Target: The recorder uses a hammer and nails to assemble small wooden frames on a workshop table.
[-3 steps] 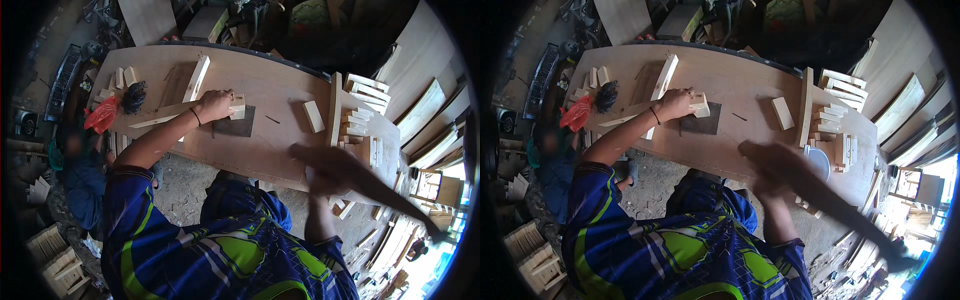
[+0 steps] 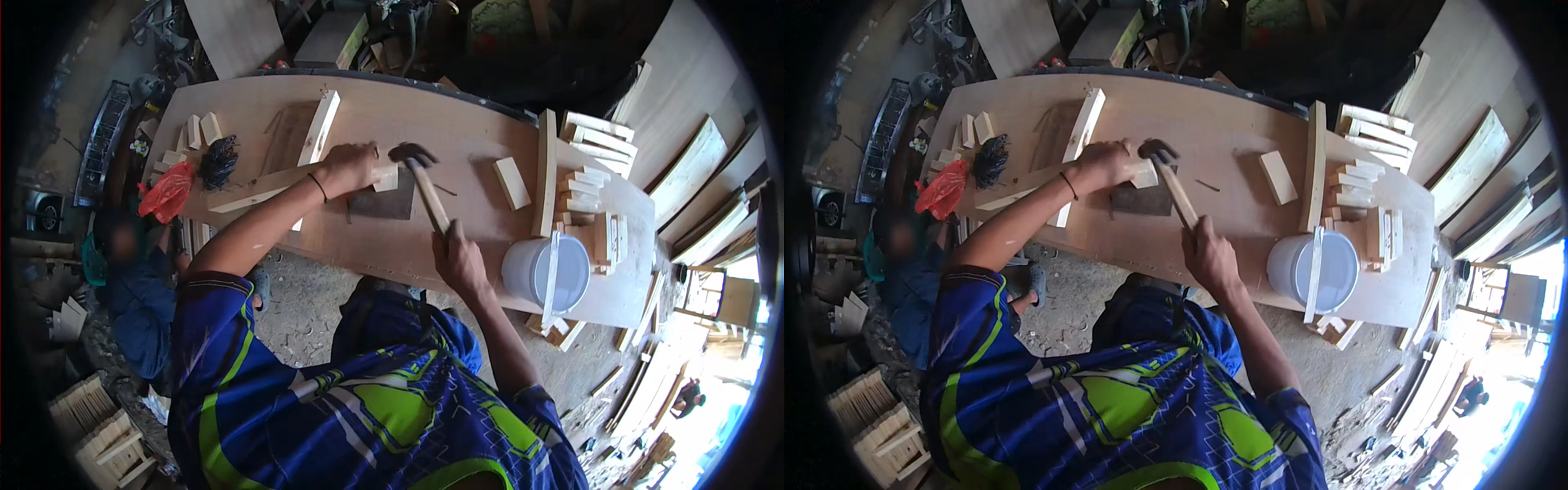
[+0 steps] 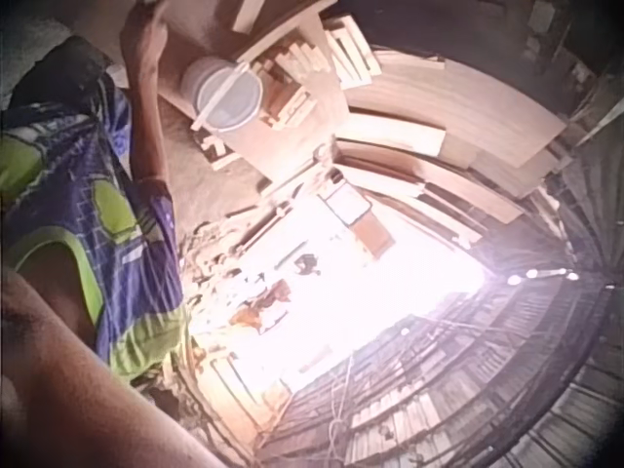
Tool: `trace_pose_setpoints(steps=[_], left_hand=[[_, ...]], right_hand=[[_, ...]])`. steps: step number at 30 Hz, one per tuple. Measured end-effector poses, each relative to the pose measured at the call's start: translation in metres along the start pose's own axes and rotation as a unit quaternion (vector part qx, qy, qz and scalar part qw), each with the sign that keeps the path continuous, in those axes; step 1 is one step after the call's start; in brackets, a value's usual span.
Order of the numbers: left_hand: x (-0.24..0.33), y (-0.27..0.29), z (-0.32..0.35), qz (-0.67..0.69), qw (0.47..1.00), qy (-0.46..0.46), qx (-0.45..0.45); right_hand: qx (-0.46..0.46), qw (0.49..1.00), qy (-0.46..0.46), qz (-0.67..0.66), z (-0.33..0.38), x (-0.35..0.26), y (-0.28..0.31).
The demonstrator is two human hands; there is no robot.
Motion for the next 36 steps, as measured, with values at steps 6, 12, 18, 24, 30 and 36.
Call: trace_pose_setpoints(steps=[6, 12, 18, 24, 30, 36], left_hand=[[0.009, 0.006, 0.01, 0.063, 0.996, 0.057, 0.02], [0.013, 0.042, 0.061, 0.418, 0.906, 0.005, 0.069], [0.031, 0.039, 0.085, 0.685, 0.716, 0.127, -0.037], [0.034, 0.038, 0.092, 0.694, 0.707, 0.136, -0.024], [0.034, 0.038, 0.093, 0.707, 0.695, 0.131, -0.024], [0.0, 0.02, 0.07, 0.636, 0.761, 0.118, 0.045]], right_hand=[[0.068, 0.986, -0.056, -0.145, 0.06, 0.029, 0.01], [-0.123, 0.727, -0.272, -0.619, 0.072, 0.082, -0.036], [-0.292, 0.526, -0.212, -0.77, 0.071, 0.023, -0.02], [-0.312, 0.419, -0.195, -0.83, 0.071, 0.015, -0.022], [-0.303, 0.543, -0.169, -0.765, 0.08, 0.017, -0.016], [-0.107, 0.753, -0.296, -0.578, 0.091, 0.047, -0.025]])
Point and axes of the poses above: each hand's wrist, its own z-axis away from the middle knuckle, its own y-axis out of the back of the hand, x = y × z, the point moved 3 cm from there along -z, towards the middle knuckle, and after that the axes turned 5 degrees about z, right-handed, at the moved point
